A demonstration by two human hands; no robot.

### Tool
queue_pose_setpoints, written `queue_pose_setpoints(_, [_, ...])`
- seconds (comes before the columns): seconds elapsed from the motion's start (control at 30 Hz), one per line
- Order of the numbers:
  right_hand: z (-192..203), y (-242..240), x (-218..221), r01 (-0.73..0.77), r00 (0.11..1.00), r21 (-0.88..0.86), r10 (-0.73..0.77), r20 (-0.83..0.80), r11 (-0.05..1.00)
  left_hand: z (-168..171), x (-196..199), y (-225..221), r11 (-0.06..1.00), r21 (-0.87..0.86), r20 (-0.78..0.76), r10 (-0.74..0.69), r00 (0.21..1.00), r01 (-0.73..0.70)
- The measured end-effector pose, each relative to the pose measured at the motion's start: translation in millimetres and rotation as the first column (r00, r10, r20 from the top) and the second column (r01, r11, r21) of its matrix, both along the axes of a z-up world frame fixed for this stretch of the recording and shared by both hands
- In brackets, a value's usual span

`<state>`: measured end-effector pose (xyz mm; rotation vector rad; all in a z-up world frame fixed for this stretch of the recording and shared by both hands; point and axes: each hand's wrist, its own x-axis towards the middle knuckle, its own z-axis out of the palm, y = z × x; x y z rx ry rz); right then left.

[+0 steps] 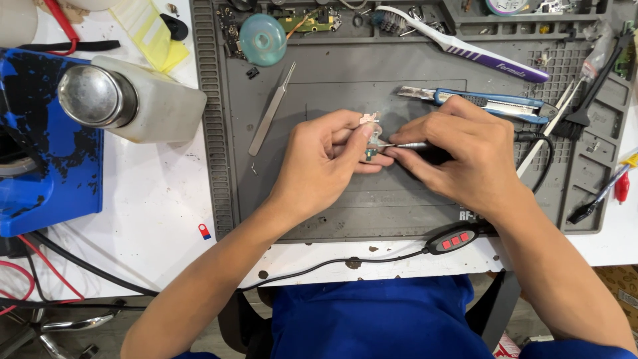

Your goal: Applying flux and soldering components onto a small circuit board at a repair bench.

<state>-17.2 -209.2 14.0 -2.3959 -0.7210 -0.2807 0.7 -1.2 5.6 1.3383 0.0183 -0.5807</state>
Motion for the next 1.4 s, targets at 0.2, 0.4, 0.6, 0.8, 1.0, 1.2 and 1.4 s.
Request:
queue_pose_setpoints(0.2, [-8, -2, -1, 0.023, 0.999, -0.059, -0.021, 0.035, 0.998, -4, -2, -1, 0.999, 0.009, 0.008, 0.035, 0.999, -0.035])
queue_pose_setpoints(0.4, [-7, -1, -1, 0.029, 0.999, -0.064, -0.028, 0.019, 0.998, -6, -2, -1, 1.0, -0.005, 0.031, 0.026, 0.999, -0.026])
queue_pose_setpoints(0.6, [-5, -1, 0, 0.026, 1.0, -0.053, -0.025, 0.015, 0.998, -4, -2, -2, 1.0, 0.019, 0.018, 0.022, 1.0, -0.022])
queue_pose_setpoints(0.8, [-4, 1, 0, 0.031, 0.999, -0.049, -0.031, 0.009, 0.998, -7, -2, -2, 1.0, 0.003, 0.015, 0.019, 1.0, -0.019])
queue_pose_setpoints(1.0, [-5, 0, 0, 0.025, 1.0, -0.036, -0.025, 0.006, 0.999, -4, -2, -1, 1.0, 0.017, 0.025, 0.009, 1.0, -0.009])
queue_pose_setpoints(1.2, [-2, 1, 1, 0.007, 1.0, -0.004, -0.007, -0.01, 1.0, -4, -2, -1, 1.0, 0.015, 0.014, 0.018, 1.0, -0.018])
queue_pose_setpoints(1.4, [6, 3, 6, -0.034, 0.999, 0.05, 0.032, 0.044, 0.998, -13, -5, -6, 0.997, 0.006, 0.077, 0.07, 0.995, -0.071])
